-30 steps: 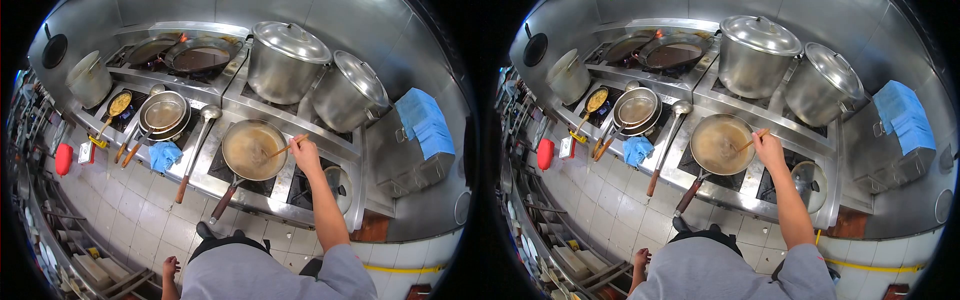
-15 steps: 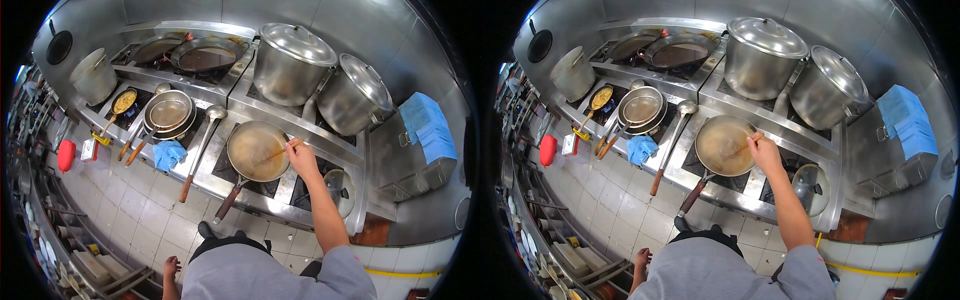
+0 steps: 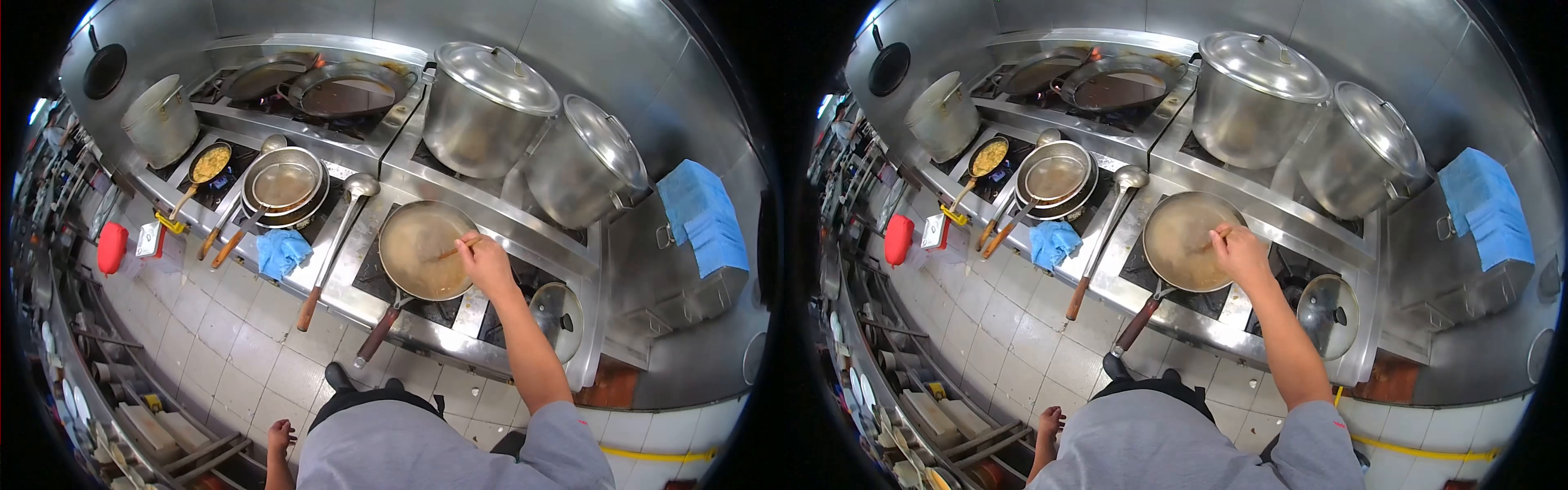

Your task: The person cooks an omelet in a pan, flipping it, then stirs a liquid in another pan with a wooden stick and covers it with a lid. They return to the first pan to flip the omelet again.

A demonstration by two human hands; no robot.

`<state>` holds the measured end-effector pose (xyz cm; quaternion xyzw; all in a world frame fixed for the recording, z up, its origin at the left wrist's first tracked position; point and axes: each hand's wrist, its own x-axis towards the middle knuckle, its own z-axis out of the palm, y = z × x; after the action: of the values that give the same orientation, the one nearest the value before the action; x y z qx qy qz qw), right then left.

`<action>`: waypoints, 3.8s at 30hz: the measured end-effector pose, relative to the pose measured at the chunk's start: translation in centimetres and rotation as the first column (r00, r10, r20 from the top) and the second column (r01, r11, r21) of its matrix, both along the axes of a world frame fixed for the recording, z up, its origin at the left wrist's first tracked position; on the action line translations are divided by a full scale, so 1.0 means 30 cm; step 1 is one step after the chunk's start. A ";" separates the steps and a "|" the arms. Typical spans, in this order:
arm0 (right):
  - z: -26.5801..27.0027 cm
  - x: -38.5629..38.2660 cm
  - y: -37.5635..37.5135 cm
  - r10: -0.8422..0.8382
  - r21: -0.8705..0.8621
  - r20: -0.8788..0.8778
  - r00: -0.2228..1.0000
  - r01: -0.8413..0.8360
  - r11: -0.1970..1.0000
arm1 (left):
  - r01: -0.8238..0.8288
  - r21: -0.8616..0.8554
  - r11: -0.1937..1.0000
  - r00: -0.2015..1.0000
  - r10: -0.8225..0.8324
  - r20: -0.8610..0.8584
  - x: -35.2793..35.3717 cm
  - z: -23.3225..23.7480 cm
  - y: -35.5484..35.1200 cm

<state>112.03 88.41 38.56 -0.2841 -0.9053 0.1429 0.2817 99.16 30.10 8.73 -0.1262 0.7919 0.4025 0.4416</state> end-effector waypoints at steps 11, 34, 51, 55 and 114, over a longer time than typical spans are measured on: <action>0.041 -0.022 0.102 -0.103 -0.124 -0.059 0.993 0.095 0.988 | -0.008 0.009 1.000 1.000 0.008 0.007 0.008 -0.004 -0.003; 0.093 -0.071 0.061 -0.130 -0.106 -0.047 0.990 0.124 0.987 | -0.060 0.007 0.998 0.998 0.060 0.008 0.007 -0.006 0.001; 0.003 -0.057 0.118 -0.178 -0.227 0.020 0.984 0.178 0.957 | 0.002 0.021 1.000 1.000 -0.002 0.001 0.000 -0.004 0.032; -0.064 -0.042 0.127 -0.149 -0.225 0.015 0.989 0.149 0.963 | 0.009 0.005 1.000 1.000 -0.009 0.005 0.000 -0.007 0.028; -0.025 0.230 0.021 -0.259 -0.391 -0.021 0.966 0.230 0.891 | 0.015 0.034 0.999 1.000 -0.014 -0.010 -0.043 -0.026 0.018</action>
<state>118.93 89.03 37.81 -0.4399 -0.8057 0.2916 0.2689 97.87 30.63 7.96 -0.1110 0.7880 0.4133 0.4426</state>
